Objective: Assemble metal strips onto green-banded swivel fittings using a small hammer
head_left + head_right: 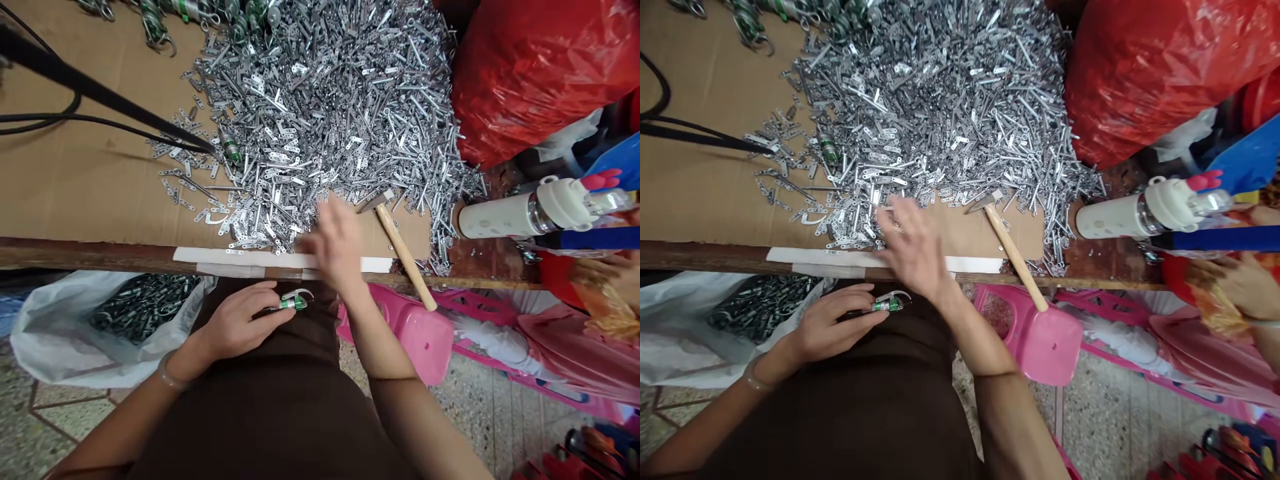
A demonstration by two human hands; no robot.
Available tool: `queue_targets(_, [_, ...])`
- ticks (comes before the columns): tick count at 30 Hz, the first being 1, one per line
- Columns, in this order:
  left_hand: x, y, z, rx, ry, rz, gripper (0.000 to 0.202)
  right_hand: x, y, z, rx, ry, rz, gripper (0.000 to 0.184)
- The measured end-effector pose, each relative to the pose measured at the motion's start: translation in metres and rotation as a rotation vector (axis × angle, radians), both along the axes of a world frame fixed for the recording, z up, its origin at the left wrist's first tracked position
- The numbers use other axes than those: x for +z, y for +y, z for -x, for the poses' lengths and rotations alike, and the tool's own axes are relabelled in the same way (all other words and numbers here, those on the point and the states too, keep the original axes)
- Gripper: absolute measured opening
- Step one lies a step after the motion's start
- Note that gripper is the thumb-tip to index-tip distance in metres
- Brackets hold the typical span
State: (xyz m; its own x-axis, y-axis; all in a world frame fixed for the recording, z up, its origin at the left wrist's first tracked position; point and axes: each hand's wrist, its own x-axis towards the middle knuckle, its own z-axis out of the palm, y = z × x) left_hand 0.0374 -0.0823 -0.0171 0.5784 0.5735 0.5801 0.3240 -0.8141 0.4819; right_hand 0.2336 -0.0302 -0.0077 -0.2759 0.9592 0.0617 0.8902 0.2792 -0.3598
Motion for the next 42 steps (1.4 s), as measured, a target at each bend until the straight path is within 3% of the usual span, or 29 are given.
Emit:
queue_targets(3, [-0.002, -0.004, 0.006, 0.009, -0.023, -0.006, 0.017, -0.008, 0.004, 0.030, 0.349, -0.140, -0.035, 0.055])
queue_targets(5, [-0.004, -0.006, 0.010, -0.014, -0.019, 0.007, 0.021, -0.017, 0.009, 0.024, 0.415, -0.221, -0.028, 0.067])
queue_targets(10, [-0.008, -0.006, 0.010, -0.019, -0.027, 0.049, 0.023, -0.027, 0.011, -0.035, 0.225, -0.353, -0.023, 0.078])
queue_targets(13, [-0.007, -0.002, 0.004, 0.016, -0.055, 0.029, 0.018, -0.018, -0.002, -0.050, 0.052, -0.267, -0.070, 0.066])
queue_targets(16, [-0.005, 0.002, 0.000, 0.057, -0.035, 0.037, 0.015, -0.005, -0.019, -0.034, -0.133, -0.022, -0.114, 0.040])
queue_targets(21, [-0.005, 0.006, -0.005, 0.087, 0.023, 0.086, 0.019, 0.004, -0.024, 0.007, -0.304, 0.200, -0.014, 0.022])
queue_targets(25, [-0.001, 0.009, -0.009, 0.113, 0.041, 0.099, 0.021, -0.006, -0.009, 0.013, -0.319, 0.144, 0.075, 0.016])
queue_targets(28, [0.002, 0.011, -0.010, 0.167, 0.008, 0.108, 0.019, -0.007, -0.007, 0.005, -0.364, 0.192, 0.052, 0.018])
queue_targets(30, [0.004, 0.011, -0.011, 0.217, -0.019, 0.096, 0.021, 0.001, -0.015, 0.000, -0.347, 0.243, 0.009, 0.022])
queue_targets(34, [0.008, 0.011, -0.013, 0.273, -0.022, 0.084, 0.028, 0.023, -0.046, 0.002, -0.069, 0.256, -0.023, 0.022])
queue_targets(36, [0.011, 0.011, -0.014, 0.255, -0.037, 0.118, 0.023, 0.030, -0.060, 0.005, -0.005, 0.219, -0.085, 0.016])
queue_targets(39, [0.017, 0.011, -0.018, 0.209, -0.094, 0.177, 0.014, 0.030, -0.070, 0.006, 0.005, 0.220, -0.172, 0.014])
queue_targets(42, [0.019, 0.012, -0.020, 0.239, -0.155, 0.271, 0.011, 0.023, -0.070, 0.002, -0.079, 0.352, -0.071, 0.015])
